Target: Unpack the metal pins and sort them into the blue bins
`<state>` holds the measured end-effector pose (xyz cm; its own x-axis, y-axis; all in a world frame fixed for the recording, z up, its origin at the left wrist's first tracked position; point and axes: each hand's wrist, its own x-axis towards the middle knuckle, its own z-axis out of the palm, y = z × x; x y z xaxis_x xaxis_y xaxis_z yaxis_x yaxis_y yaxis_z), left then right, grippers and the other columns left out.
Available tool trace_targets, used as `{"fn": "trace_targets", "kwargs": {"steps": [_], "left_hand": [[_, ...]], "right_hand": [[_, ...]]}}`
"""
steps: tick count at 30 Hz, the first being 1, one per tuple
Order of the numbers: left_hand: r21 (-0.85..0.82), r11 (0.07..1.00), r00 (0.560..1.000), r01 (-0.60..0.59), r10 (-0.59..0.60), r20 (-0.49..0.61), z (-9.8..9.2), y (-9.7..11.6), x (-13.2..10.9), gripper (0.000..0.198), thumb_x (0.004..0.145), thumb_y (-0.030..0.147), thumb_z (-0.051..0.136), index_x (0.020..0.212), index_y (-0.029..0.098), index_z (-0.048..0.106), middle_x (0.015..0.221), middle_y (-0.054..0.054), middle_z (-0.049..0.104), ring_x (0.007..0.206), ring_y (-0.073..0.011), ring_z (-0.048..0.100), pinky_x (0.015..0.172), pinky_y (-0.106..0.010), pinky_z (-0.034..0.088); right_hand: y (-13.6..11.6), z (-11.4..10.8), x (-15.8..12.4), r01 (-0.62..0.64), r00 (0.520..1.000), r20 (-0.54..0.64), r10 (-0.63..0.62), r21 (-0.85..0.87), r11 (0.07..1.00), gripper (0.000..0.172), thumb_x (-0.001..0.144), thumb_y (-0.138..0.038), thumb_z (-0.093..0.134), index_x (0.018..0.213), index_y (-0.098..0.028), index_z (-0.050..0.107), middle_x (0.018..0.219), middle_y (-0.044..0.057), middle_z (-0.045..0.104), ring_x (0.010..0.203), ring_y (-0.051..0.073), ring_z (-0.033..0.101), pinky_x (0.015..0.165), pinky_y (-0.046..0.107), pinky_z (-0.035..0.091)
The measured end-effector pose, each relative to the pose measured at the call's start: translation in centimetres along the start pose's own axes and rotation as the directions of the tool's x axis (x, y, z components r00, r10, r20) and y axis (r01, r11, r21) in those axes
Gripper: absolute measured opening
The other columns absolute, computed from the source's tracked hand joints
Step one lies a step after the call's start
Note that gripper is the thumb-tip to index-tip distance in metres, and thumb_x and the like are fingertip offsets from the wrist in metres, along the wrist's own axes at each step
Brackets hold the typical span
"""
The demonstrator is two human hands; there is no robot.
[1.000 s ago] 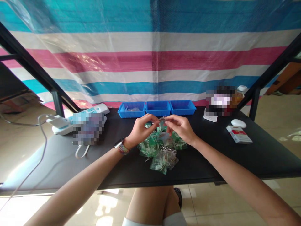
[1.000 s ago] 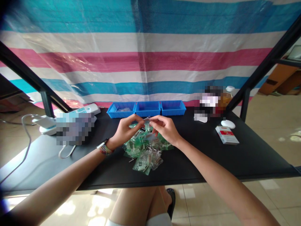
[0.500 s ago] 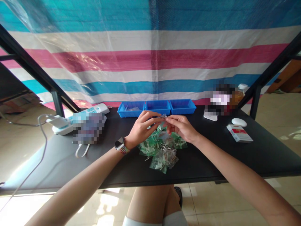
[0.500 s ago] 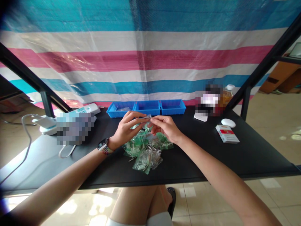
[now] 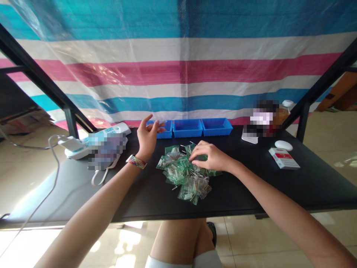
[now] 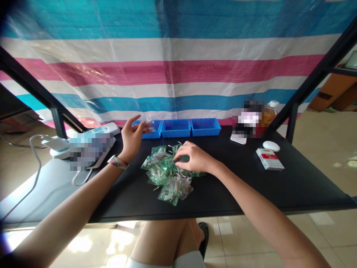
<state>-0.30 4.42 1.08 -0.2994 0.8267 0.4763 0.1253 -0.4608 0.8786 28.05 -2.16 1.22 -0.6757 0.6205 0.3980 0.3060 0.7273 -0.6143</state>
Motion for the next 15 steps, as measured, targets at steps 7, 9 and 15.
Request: {"fn": "trace_targets", "kwargs": {"steps": [7, 9, 15], "left_hand": [[-0.135, 0.984, 0.991, 0.115, -0.104, 0.087, -0.4, -0.6, 0.2, 0.074, 0.097, 0.057, 0.070, 0.155, 0.016, 0.049, 0.099, -0.010, 0.083, 0.074, -0.0204, 0.082, 0.070, -0.032, 0.067], [-0.099, 0.993, 0.989, 0.060, -0.046, 0.140, -0.2, -0.5, -0.2, 0.068, 0.098, 0.054, 0.068, 0.153, 0.017, 0.053, 0.099, -0.009, 0.083, 0.073, -0.0197, 0.081, 0.070, -0.033, 0.068], [0.134, 0.858, 0.790, -0.495, 0.381, 0.481, 1.0, 1.6, -3.3, 0.047, 0.102, 0.027, 0.065, 0.149, 0.023, 0.063, 0.121, -0.012, 0.078, 0.093, -0.0187, 0.078, 0.085, -0.034, 0.066]], "right_hand": [[-0.2, -0.2, 0.4, -0.010, 0.980, -0.198, 0.026, 0.078, 0.997, 0.024, 0.100, -0.038, 0.069, 0.083, -0.025, 0.081, 0.091, 0.007, 0.079, 0.088, 0.025, 0.069, 0.087, 0.042, 0.053], [-0.3, -0.2, 0.5, -0.061, 0.952, -0.288, 0.100, 0.142, 0.988, 0.028, 0.100, -0.043, 0.069, 0.084, -0.024, 0.081, 0.091, 0.007, 0.078, 0.085, 0.024, 0.070, 0.079, 0.038, 0.053], [0.2, 0.0, 0.8, -0.186, 0.828, -0.312, 0.465, 0.630, 0.754, 0.041, 0.085, -0.062, 0.081, 0.089, -0.021, 0.080, 0.080, 0.005, 0.077, 0.061, 0.019, 0.068, 0.059, 0.033, 0.056]]}}
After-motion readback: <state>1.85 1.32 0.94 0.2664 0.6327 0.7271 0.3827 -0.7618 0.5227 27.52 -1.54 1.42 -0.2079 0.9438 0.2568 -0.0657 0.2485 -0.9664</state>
